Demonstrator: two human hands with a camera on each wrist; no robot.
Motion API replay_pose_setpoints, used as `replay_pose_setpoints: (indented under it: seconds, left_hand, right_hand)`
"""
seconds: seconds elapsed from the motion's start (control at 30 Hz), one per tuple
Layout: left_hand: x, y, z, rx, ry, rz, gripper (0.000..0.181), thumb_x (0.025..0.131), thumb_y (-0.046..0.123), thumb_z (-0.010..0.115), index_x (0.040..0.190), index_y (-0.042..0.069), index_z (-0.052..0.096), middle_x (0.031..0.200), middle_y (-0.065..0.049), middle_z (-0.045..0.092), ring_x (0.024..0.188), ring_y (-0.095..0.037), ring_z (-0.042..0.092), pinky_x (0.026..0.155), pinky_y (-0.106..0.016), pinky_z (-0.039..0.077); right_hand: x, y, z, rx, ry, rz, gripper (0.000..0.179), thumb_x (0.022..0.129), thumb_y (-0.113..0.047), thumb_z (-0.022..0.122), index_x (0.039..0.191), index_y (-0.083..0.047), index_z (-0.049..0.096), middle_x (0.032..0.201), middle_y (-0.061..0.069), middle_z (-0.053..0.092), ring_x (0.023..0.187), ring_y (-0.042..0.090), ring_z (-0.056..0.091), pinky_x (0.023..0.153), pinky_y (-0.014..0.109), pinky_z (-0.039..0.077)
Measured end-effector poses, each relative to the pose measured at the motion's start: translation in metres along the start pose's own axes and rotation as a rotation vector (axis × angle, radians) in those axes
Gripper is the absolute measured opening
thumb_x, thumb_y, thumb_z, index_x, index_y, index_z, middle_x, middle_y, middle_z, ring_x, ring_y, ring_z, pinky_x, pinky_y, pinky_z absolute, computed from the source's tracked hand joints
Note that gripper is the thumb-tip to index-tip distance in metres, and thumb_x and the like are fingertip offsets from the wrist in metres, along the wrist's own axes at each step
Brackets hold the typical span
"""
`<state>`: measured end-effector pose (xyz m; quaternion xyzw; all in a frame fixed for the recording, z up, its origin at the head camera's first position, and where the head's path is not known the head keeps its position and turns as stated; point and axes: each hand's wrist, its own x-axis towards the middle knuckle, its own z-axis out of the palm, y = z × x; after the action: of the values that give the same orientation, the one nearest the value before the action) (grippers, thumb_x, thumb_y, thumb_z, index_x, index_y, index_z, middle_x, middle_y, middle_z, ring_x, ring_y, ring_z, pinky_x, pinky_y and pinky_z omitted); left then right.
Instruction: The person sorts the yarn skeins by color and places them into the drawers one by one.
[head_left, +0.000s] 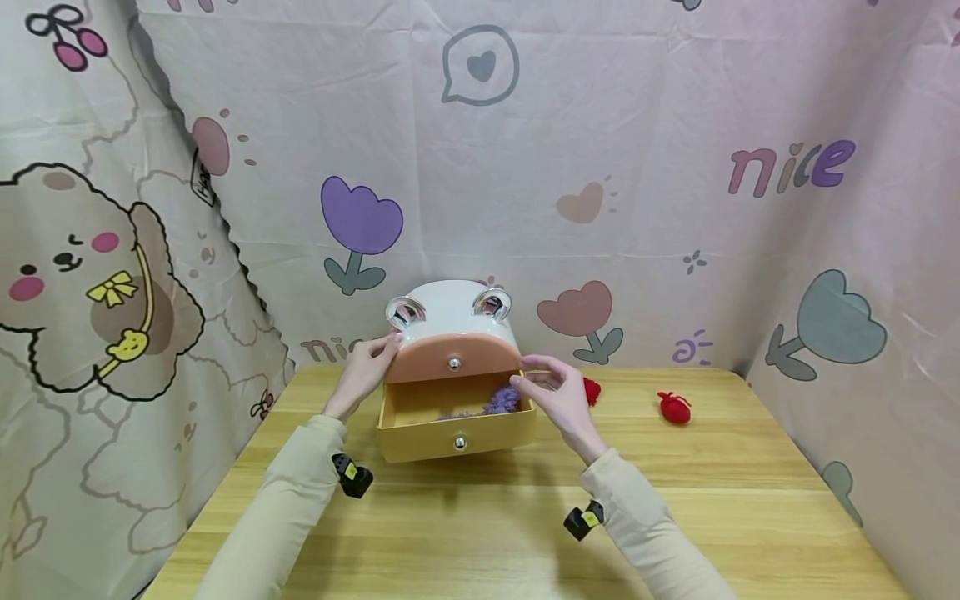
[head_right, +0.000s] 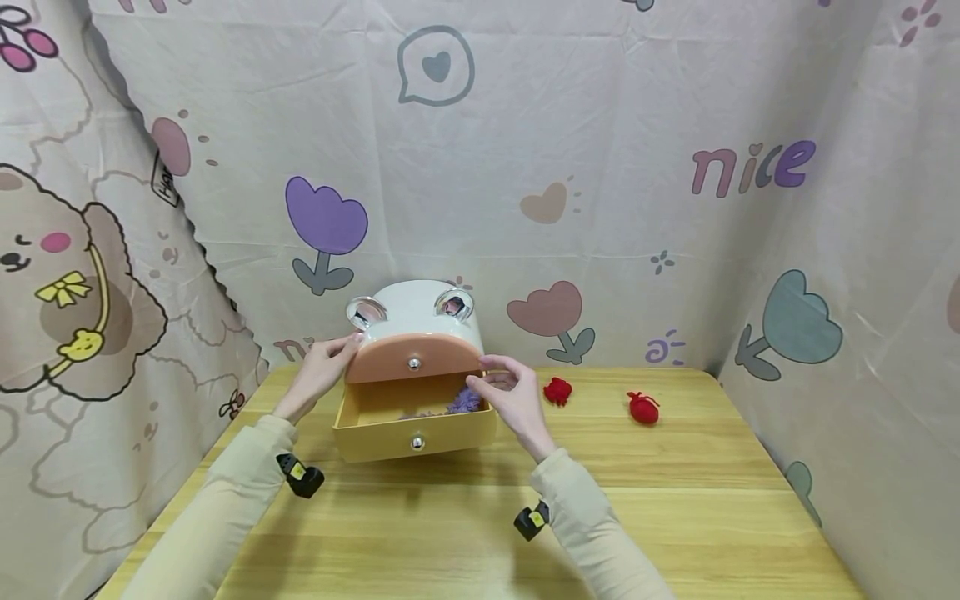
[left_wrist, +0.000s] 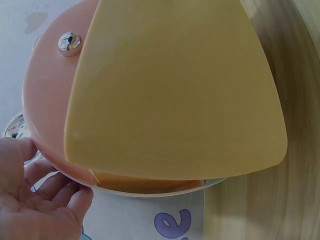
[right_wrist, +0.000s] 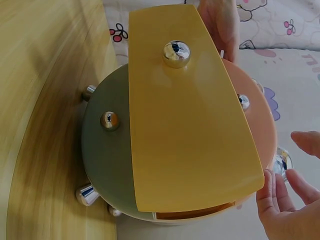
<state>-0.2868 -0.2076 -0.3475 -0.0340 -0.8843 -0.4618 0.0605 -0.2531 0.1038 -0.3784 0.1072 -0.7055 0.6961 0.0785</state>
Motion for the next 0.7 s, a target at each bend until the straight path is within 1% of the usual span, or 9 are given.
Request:
replay_pose_setpoints:
  seconds: [0.07,0.23,0.3,0.37,0.47,0.53,0.7]
  left_hand:
    - [0.001,0.0,0.0,0.009,0.01,0.012,0.059,0.107,0.043,0.044,0.151,0.003,0.043,0.158,-0.015,0.04,0.148,-0.039,0.037,0.121,-0.055,0.033]
    - [0.001,0.001,0.001,0.015,0.022,0.031,0.058,0.107,0.042,0.045,0.149,0.001,0.045,0.156,-0.016,0.042,0.148,-0.038,0.038,0.121,-0.053,0.033]
    - [0.001,0.001,0.001,0.009,0.018,0.028,0.058,0.107,0.042,0.045,0.149,0.001,0.045,0.156,-0.015,0.042,0.148,-0.038,0.038,0.121,-0.053,0.033]
    - [0.0,0.001,0.001,0.005,0.017,0.026,0.058,0.107,0.041,0.045,0.149,0.002,0.045,0.156,-0.015,0.042,0.148,-0.038,0.038,0.122,-0.053,0.033]
    - [0.0,0.002,0.001,0.004,0.022,0.025,0.057,0.107,0.041,0.045,0.149,0.002,0.045,0.156,-0.015,0.042,0.148,-0.037,0.038,0.122,-0.052,0.033]
    - [0.0,0.002,0.001,0.005,0.021,0.022,0.058,0.107,0.041,0.045,0.149,0.003,0.045,0.156,-0.015,0.042,0.147,-0.037,0.039,0.121,-0.052,0.033]
    - [-0.001,0.001,0.0,0.003,0.009,0.011,0.059,0.107,0.043,0.044,0.15,0.004,0.044,0.157,-0.016,0.042,0.147,-0.038,0.039,0.121,-0.053,0.034]
  right_hand:
    - [-0.001,0.0,0.0,0.0,0.011,-0.002,0.038,0.085,-0.005,0.078,0.12,0.007,0.066,0.122,0.027,0.068,0.092,0.016,0.069,0.08,0.018,0.058]
    - [-0.004,0.001,-0.003,0.003,0.046,-0.036,0.039,0.085,-0.004,0.078,0.119,0.009,0.066,0.12,0.029,0.068,0.087,0.008,0.069,0.082,0.018,0.058]
    - [-0.006,0.003,-0.004,0.005,0.067,-0.051,0.037,0.084,-0.003,0.079,0.117,0.008,0.067,0.113,0.022,0.072,0.085,0.006,0.069,0.082,0.018,0.058]
    - [-0.009,0.004,-0.006,0.007,0.091,-0.064,0.035,0.082,-0.001,0.08,0.114,0.007,0.068,0.103,0.011,0.075,0.083,0.005,0.07,0.082,0.018,0.058]
    - [-0.014,0.005,-0.009,0.014,0.121,-0.076,0.03,0.082,0.0,0.079,0.11,0.002,0.07,0.09,-0.006,0.074,0.081,0.003,0.069,0.08,0.017,0.057]
    - [-0.018,0.006,-0.011,0.027,0.129,-0.082,0.027,0.082,0.001,0.078,0.108,0.002,0.069,0.086,-0.01,0.072,0.079,0.004,0.069,0.077,0.018,0.058]
    - [-0.029,0.01,-0.011,0.049,0.131,-0.103,0.022,0.084,0.001,0.076,0.103,0.007,0.066,0.081,-0.009,0.071,0.067,0.009,0.068,0.063,0.024,0.059]
